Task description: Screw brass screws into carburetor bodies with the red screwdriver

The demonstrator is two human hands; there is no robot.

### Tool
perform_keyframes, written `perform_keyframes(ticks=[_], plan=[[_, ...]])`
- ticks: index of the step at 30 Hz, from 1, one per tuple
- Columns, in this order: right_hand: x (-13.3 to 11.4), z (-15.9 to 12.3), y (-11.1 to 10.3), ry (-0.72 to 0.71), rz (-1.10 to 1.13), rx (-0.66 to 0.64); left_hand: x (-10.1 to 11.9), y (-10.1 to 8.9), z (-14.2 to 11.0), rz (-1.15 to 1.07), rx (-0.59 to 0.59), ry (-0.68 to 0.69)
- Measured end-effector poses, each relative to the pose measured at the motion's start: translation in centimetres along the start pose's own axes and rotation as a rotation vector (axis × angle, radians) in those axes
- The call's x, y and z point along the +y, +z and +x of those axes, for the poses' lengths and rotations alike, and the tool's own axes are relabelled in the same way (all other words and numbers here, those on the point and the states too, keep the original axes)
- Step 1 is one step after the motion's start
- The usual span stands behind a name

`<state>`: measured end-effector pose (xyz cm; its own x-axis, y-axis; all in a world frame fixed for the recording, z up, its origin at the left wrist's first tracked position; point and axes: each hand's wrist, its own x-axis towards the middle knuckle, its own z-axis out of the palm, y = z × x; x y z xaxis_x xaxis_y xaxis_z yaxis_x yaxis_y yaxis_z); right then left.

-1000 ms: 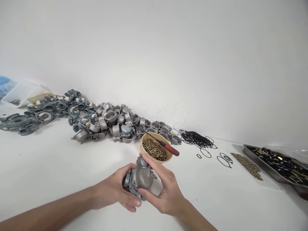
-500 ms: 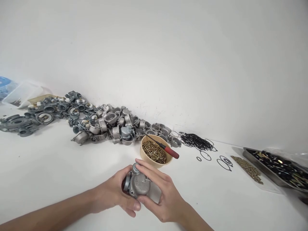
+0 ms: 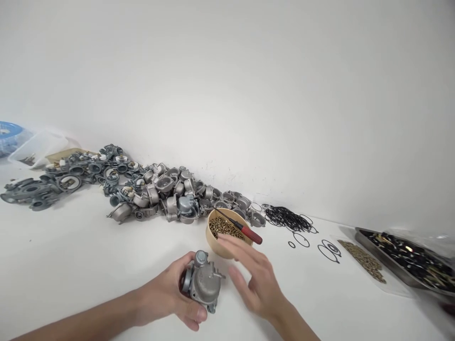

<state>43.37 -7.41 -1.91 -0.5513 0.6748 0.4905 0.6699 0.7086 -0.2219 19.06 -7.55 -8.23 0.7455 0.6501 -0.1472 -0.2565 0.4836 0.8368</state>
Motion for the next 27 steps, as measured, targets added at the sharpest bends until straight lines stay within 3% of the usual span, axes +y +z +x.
perform_keyframes(ticks=[4, 9, 13, 21, 24, 27], plan=[[2.1, 3.2, -1.4, 0.379, -0.344, -0.181, -0.3, -0.3, 0.4, -0.038, -0.02, 0.022], [3.0, 7.4, 0.2, 0.54, -0.541, -0.493, -0.1, -0.5, 0.6, 0.0, -0.03, 0.046], [2.8, 9.0, 2.1, 0.631, -0.677, -0.674, 0.4, -1.1, 0.7, 0.023, -0.006, 0.018], [3.5, 10.0, 3.3, 0.632, -0.787, -0.798, 1.2, -2.1, 1.2, 0.132, -0.021, 0.028], [3.5, 10.2, 3.3, 0.636, -0.772, -0.777, 1.4, -2.1, 1.2, 0.172, -0.019, 0.042], [3.3, 10.3, 2.5, 0.618, -0.715, -0.678, 1.6, -2.0, 1.1, 0.192, -0.041, 0.059]])
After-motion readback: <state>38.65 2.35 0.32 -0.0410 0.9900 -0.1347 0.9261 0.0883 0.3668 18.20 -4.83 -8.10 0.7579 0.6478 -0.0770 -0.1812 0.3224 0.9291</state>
